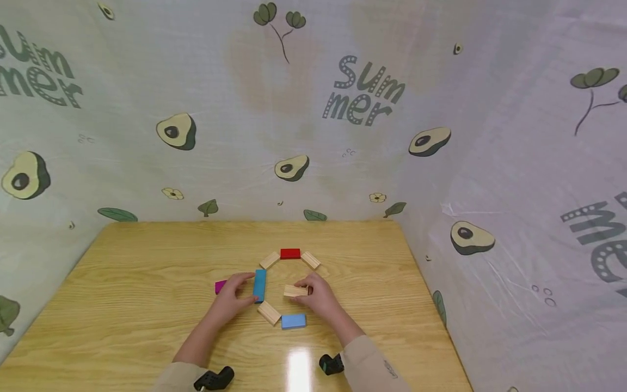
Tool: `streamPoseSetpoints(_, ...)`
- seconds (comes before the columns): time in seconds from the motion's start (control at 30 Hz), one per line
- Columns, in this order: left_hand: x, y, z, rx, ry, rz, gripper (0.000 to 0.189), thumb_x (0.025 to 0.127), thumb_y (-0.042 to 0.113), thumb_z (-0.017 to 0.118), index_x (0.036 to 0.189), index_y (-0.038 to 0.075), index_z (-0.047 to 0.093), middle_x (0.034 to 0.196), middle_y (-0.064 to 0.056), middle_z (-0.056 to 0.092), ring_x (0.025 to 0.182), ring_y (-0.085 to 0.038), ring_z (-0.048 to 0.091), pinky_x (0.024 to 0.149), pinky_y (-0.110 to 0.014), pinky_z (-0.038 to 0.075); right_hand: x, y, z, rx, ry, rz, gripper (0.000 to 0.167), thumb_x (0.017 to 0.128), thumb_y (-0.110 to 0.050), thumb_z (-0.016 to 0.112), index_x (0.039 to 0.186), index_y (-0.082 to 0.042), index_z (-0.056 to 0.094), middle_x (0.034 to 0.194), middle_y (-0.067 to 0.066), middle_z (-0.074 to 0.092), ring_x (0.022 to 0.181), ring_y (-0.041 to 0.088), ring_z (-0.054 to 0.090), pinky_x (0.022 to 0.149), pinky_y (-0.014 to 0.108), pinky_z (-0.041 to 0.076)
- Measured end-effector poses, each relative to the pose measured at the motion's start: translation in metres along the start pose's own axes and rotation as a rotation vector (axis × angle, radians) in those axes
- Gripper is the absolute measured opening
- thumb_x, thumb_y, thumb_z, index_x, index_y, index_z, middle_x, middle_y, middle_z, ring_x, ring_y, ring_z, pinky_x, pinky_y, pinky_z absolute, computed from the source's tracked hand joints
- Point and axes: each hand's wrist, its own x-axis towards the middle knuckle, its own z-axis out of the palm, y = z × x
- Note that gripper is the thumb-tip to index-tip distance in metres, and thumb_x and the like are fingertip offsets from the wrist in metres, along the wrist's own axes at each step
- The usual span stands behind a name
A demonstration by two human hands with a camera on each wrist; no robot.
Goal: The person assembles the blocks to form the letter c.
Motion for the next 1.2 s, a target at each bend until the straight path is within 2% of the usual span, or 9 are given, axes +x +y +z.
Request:
streamPoseSetpoints(0.17,0.002,-0.004,0.005,0.048,-0.020,0.002,0.061,0.077,0.018,0.085,0.132,0.012,0.060,0.135,-0.016,0.048,0.123,-0.038,0.043,0.096,-0.055,0.043,-0.011,0.006,-0.005,0.011,0.018,0.015,0.030,0.080,-0.022,0.082,0.107,-0.011,0.074,0.085,-0.003,0.051,0.068,0.012,0.043,0.058,0.024,0.040)
streamPoseSetpoints(0.37,0.004,-0.012,0.005,0.081,-0.074,-0.042,0.068,0.076,0.027,0.086,0.136,0.014,0.057,0.141,-0.019,0.042,0.130,-0.043,0.036,0.100,-0.062,0.035,-0.021,0.015,-0.010,0.016,0.043,0.044,0.031,0.079,-0.022,0.082,0.107,-0.010,0.074,0.086,-0.004,0.053,0.069,0.013,0.044,0.057,0.024,0.040)
streamPoseSetpoints(0.67,0.004,-0.013,0.002,0.084,-0.123,-0.051,0.072,0.075,0.027,0.087,0.138,0.012,0.055,0.144,-0.017,0.040,0.134,-0.041,0.032,0.104,-0.062,0.031,-0.033,0.031,-0.019,0.013,0.067,0.067,0.032,0.079,-0.023,0.082,0.107,-0.011,0.074,0.086,-0.003,0.053,0.069,0.013,0.044,0.057,0.025,0.040)
streamPoseSetpoints(0.8,0.003,-0.013,0.002,0.091,-0.126,-0.034,0.072,0.076,0.027,0.086,0.138,0.011,0.054,0.144,-0.018,0.040,0.134,-0.043,0.032,0.105,-0.062,0.029,-0.039,0.037,-0.022,0.018,0.064,0.056,0.030,0.079,-0.020,0.082,0.107,-0.011,0.075,0.087,-0.003,0.052,0.070,0.013,0.044,0.058,0.024,0.040)
streamPoseSetpoints(1.0,0.001,-0.014,0.001,0.076,-0.122,-0.053,0.071,0.076,0.025,0.086,0.138,0.013,0.054,0.145,-0.017,0.040,0.135,-0.041,0.031,0.106,-0.061,0.029,-0.047,0.047,-0.023,0.029,0.051,0.057,0.029,0.079,-0.020,0.082,0.106,-0.013,0.075,0.092,-0.003,0.055,0.073,0.014,0.045,0.062,0.024,0.041)
streamPoseSetpoints(1.2,0.003,-0.015,0.002,0.063,-0.120,-0.037,0.070,0.076,0.027,0.085,0.138,0.015,0.054,0.146,-0.016,0.040,0.135,-0.040,0.032,0.106,-0.060,0.030,-0.053,0.048,-0.025,0.077,0.029,0.050,0.030,0.078,-0.020,0.082,0.107,-0.014,0.075,0.100,-0.002,0.057,0.084,0.016,0.048,0.072,0.025,0.042)
